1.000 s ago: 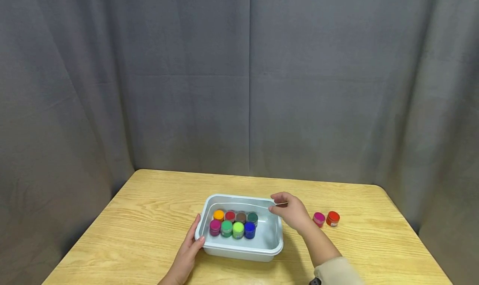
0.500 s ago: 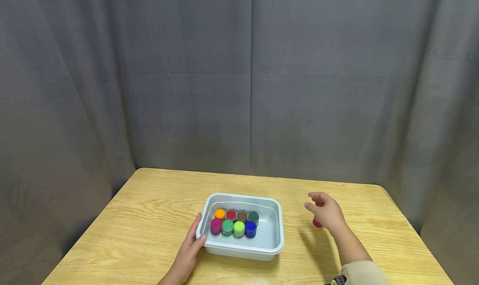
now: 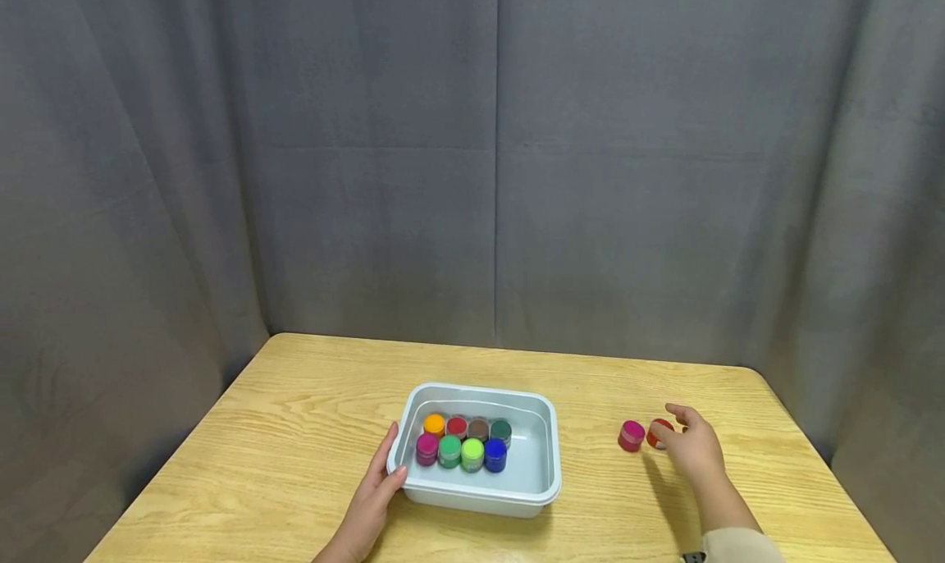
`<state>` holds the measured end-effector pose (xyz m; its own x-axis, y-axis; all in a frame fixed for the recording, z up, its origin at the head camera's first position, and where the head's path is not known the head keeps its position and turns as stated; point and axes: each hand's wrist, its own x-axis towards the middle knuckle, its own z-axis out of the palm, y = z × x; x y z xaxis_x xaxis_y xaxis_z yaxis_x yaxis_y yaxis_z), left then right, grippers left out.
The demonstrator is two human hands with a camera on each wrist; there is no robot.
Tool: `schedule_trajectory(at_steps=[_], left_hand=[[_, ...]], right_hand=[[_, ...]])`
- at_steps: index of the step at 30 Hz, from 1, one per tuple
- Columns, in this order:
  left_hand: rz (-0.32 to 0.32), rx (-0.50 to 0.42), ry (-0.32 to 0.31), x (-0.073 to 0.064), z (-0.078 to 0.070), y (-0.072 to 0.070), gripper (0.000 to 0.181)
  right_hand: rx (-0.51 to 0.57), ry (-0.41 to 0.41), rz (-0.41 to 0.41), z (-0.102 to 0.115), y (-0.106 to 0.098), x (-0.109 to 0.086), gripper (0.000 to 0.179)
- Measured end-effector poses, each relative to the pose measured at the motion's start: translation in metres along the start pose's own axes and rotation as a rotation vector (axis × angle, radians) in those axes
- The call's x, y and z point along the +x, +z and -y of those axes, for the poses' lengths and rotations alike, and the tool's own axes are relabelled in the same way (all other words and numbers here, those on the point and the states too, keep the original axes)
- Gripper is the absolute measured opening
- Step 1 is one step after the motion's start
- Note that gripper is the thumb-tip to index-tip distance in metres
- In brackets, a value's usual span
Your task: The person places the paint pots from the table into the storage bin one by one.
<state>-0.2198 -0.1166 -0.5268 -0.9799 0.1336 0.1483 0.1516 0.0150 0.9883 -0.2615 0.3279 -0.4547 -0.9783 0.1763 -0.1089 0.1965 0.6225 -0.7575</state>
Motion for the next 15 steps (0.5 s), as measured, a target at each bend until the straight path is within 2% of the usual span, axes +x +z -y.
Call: schedule_trajectory(at_steps=[7,15], left_hand=[[0.004,-0.01,-0.007,0.0,0.0,0.0,0.064],[0.001,0.0,-0.021,0.001,-0.001,0.0,0.065]], right_hand=[[0.002,0.03,0.037,-0.023,0.002,0.007,0.073],[0.015,0.026,0.048,-0.027,0.005,0.012,0.076]])
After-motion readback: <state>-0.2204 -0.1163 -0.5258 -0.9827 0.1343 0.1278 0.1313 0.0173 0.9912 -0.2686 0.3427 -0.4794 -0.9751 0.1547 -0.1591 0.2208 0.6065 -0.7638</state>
